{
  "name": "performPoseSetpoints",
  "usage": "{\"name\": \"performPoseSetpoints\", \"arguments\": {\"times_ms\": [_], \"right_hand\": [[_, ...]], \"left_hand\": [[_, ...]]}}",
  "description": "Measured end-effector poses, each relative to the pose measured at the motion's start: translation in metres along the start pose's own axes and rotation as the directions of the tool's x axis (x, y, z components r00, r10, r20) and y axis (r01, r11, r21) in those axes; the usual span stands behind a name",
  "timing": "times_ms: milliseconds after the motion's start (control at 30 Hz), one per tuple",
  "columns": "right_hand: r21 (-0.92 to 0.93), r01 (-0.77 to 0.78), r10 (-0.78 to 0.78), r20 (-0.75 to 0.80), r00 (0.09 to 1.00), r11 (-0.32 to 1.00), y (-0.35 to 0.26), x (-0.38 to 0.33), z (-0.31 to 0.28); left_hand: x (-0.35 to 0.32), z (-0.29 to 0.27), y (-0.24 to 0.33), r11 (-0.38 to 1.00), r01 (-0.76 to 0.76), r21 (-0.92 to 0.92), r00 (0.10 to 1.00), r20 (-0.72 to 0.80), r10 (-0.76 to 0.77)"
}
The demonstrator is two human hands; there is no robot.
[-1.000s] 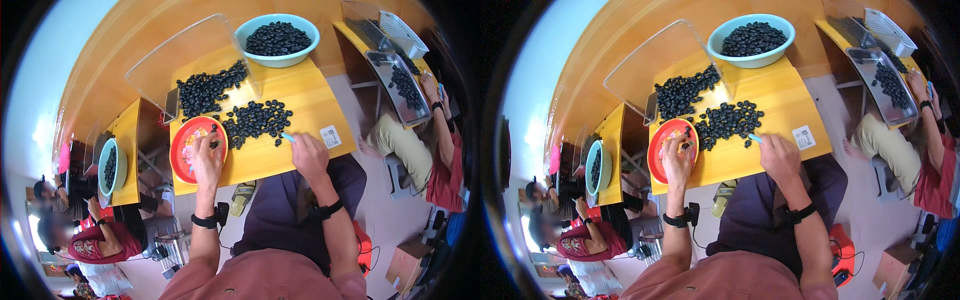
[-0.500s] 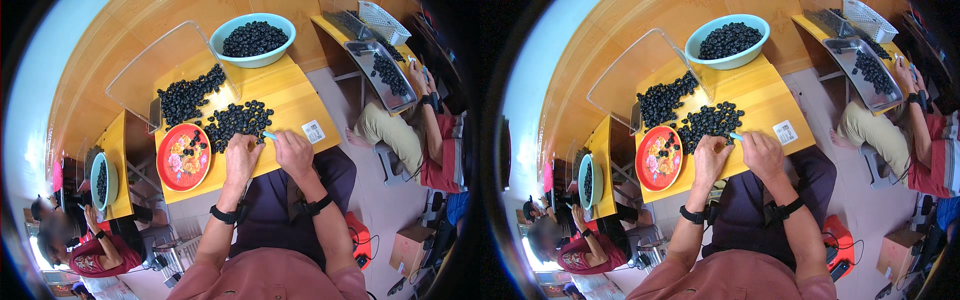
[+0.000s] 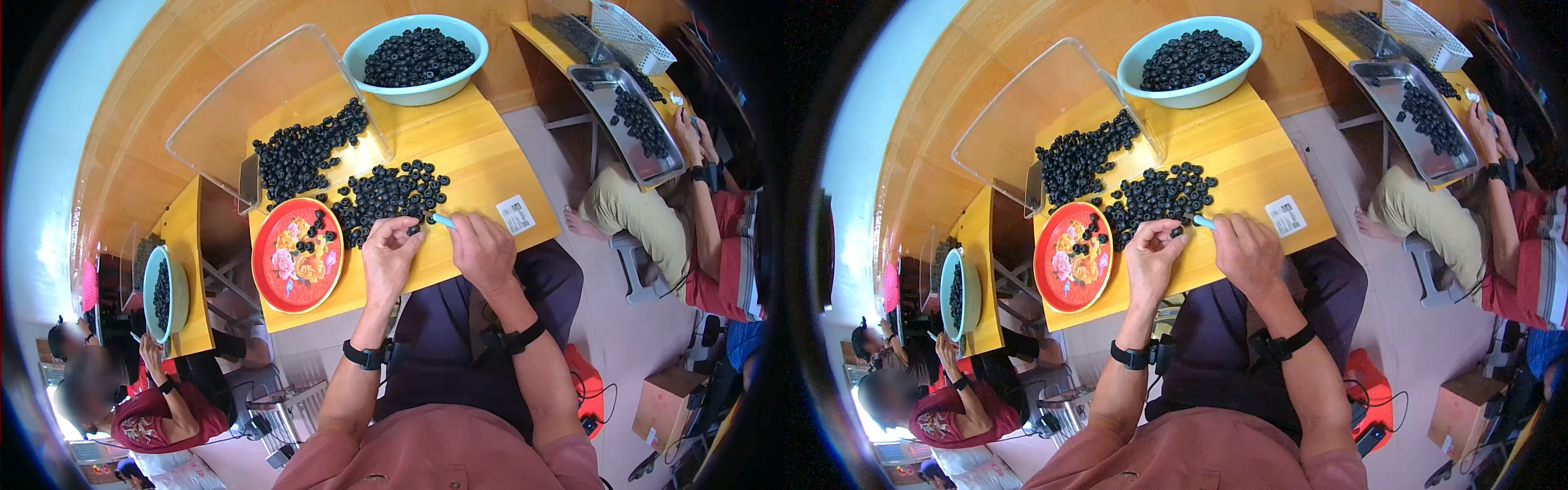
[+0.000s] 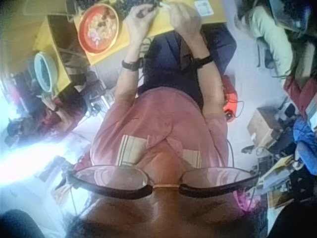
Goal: Sorting black olives and removing stems using a small plastic tool at a processing table.
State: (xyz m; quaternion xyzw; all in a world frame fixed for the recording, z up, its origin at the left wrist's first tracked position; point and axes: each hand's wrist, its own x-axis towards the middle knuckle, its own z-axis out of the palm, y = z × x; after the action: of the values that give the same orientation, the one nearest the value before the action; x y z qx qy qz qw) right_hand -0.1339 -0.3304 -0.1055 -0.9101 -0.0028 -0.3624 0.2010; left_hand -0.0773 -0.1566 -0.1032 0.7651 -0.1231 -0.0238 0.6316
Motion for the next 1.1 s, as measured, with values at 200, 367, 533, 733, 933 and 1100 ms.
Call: {"name": "performPoseSetpoints", "arguments": {"times_ms": [200, 367, 533, 733, 933, 1100], "right_hand": [[0.014, 0.003, -0.003, 0.017, 1.0, 1.0, 0.001, 0.0, 0.0], [0.0, 0.039, -0.039, 0.041, 0.998, 0.999, 0.0, 0.001, -0.004], [0.051, 0.088, -0.09, 0.044, 0.995, 0.995, 0.003, 0.001, -0.004], [0.047, 0.104, -0.107, 0.065, 0.992, 0.993, 0.002, 0.001, -0.005], [0.042, 0.102, -0.105, 0.063, 0.992, 0.994, 0.001, 0.002, -0.004], [0.04, 0.104, -0.107, 0.076, 0.991, 0.994, 0.001, 0.002, -0.005]], "left_hand": [[-0.002, 0.006, -0.003, 0.997, -0.008, -0.074, 0.998, -0.067, 0.003], [-0.004, 0.01, -0.006, 0.998, -0.015, -0.067, 0.997, -0.081, 0.009], [-0.004, 0.013, -0.003, 0.981, -0.019, -0.192, 0.997, -0.074, 0.005], [-0.005, 0.012, -0.005, 0.983, -0.012, -0.181, 0.999, -0.054, 0.002], [-0.004, 0.011, -0.006, 0.989, 0.003, -0.146, 0.999, -0.045, -0.01], [-0.003, 0.011, -0.007, 0.988, -0.004, -0.157, 0.999, -0.045, -0.003]]}}
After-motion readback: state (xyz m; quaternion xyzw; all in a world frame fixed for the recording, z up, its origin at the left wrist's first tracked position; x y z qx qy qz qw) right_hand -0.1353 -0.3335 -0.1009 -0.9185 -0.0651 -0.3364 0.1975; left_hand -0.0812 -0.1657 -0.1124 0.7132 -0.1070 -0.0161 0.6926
